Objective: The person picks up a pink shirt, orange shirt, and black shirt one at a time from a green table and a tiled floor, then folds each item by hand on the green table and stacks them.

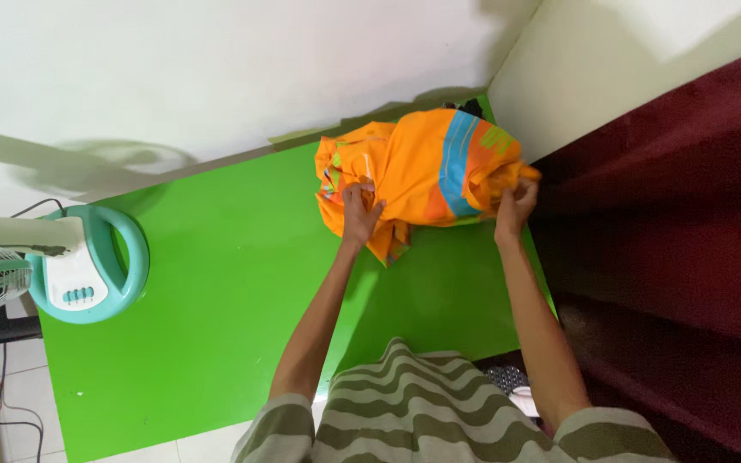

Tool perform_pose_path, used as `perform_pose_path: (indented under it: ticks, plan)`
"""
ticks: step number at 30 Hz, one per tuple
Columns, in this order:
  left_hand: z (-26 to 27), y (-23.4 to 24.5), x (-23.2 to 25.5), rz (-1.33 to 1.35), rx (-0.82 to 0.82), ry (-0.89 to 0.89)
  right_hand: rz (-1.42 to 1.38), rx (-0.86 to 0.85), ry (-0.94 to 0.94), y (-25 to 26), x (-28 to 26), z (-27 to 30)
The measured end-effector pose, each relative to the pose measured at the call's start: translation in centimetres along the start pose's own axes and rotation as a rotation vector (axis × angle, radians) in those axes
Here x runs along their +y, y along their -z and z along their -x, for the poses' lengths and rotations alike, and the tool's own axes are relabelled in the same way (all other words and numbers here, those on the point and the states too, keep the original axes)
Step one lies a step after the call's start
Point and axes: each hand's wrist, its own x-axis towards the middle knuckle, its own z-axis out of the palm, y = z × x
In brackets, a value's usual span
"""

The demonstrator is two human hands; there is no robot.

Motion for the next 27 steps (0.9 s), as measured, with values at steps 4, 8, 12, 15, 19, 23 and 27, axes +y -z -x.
perform_pose_path:
  ticks: [4,8,12,15,19,23,27]
  plan:
    - [0.6,0.9,0.7,-0.089,-0.047,-0.051,0.296,0.168,0.593,-1.0,-2.1,-1.1]
    - [-0.8,0.0,1.5,-0.09,0.104,-0.04,0.512,0.113,0.851,-4.1,-4.8,-2.4]
    - [-3.2,-2.4,1.3,-0.225,-0.06,0.312,0.638,0.015,0.863,-6.0,-2.7,-5.0]
    - [-3.5,-3.6,0.2,-0.32,-0.236,0.398,0.699,-0.016,0.818,-6.8,0.6,-6.6]
    - [-3.1,-4.7,-1.9,-0.423,-0.229,0.29,0.798,-0.046,0.731,-6.9,3.6,-7.6]
    - [-3.1,-6.2,-2.3,-0.548,-0.171,0.234,0.867,-0.057,0.679,-6.8,6.0,-6.9]
    - [-2.9,-6.4,-2.3,-0.659,-0.136,0.181,0.884,-0.065,0.677,-7.3,5.7,-7.2]
